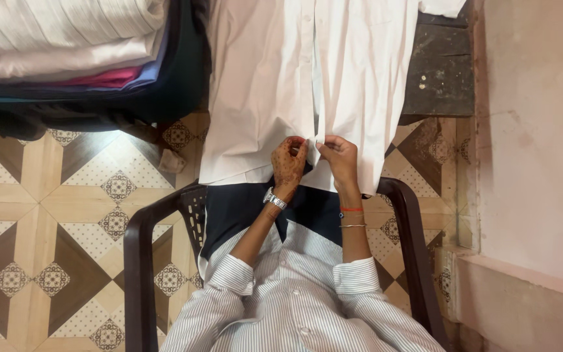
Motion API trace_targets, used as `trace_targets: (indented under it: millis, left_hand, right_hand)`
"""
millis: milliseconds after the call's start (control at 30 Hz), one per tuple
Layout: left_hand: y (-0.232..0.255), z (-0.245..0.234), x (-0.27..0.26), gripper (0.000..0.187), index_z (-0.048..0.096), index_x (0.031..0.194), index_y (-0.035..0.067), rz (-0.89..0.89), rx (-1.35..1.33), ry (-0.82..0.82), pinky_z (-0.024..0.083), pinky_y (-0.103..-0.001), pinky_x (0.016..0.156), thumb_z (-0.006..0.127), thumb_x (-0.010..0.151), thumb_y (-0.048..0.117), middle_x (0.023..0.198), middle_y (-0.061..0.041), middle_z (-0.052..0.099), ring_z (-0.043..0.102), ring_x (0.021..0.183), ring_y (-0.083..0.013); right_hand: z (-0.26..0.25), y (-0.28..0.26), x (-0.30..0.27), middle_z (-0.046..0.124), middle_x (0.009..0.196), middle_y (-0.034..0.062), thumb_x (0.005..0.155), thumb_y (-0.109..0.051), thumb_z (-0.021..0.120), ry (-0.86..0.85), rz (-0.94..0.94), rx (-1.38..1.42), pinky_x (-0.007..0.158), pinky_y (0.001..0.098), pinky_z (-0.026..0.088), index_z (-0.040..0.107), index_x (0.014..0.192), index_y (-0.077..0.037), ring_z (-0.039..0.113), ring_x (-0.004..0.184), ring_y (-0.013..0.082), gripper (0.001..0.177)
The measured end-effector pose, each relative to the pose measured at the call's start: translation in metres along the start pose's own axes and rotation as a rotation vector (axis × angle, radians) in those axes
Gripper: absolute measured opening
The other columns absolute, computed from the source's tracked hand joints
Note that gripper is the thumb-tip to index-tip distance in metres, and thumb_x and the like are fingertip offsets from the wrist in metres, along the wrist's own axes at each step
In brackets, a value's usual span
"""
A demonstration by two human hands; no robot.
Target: The person buttons a striped shirt while seated, folds it, and then places it into a suitcase containing other items of clothing.
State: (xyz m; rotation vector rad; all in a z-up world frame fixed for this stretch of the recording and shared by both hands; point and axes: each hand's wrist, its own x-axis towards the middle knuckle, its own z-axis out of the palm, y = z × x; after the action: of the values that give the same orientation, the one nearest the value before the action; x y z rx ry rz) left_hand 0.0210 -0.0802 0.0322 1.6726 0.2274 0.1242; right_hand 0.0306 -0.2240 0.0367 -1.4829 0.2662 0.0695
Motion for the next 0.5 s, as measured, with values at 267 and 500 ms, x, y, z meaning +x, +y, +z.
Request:
trace_targets:
  millis: [267,500]
  left_hand:
    - [0.0,0.002,-0.001,0.021,0.075,0.098,-0.001,-0.102,-0.091,-0.041,0.056,-0.028,0.062,0.072,0.094,0.02,0.084,-0.009,0.078,0.071,0.07,-0.0139]
    - [-0.009,0.002,0.001,0.021,0.074,0.099,-0.003,-0.06,-0.179,-0.065,0.056,-0.025,0.066,0.073,0.095,0.018,0.085,-0.008,0.078,0.072,0.074,-0.0112]
  right_hand:
    - [0.018,-0.005,-0.011,0.073,0.083,0.0053,0.091,0.0,0.074,0.082,-0.068,-0.11,0.064,0.0214,0.052,0.072,0.099,0.006,0.066,0.071,0.0072,0.01]
    - [0.021,-0.001,-0.016,0.076,0.093,0.0062,0.093,0.002,0.071,0.029,-0.105,0.028,0.071,0.0192,0.053,0.072,0.107,0.008,0.068,0.08,0.0068,0.015]
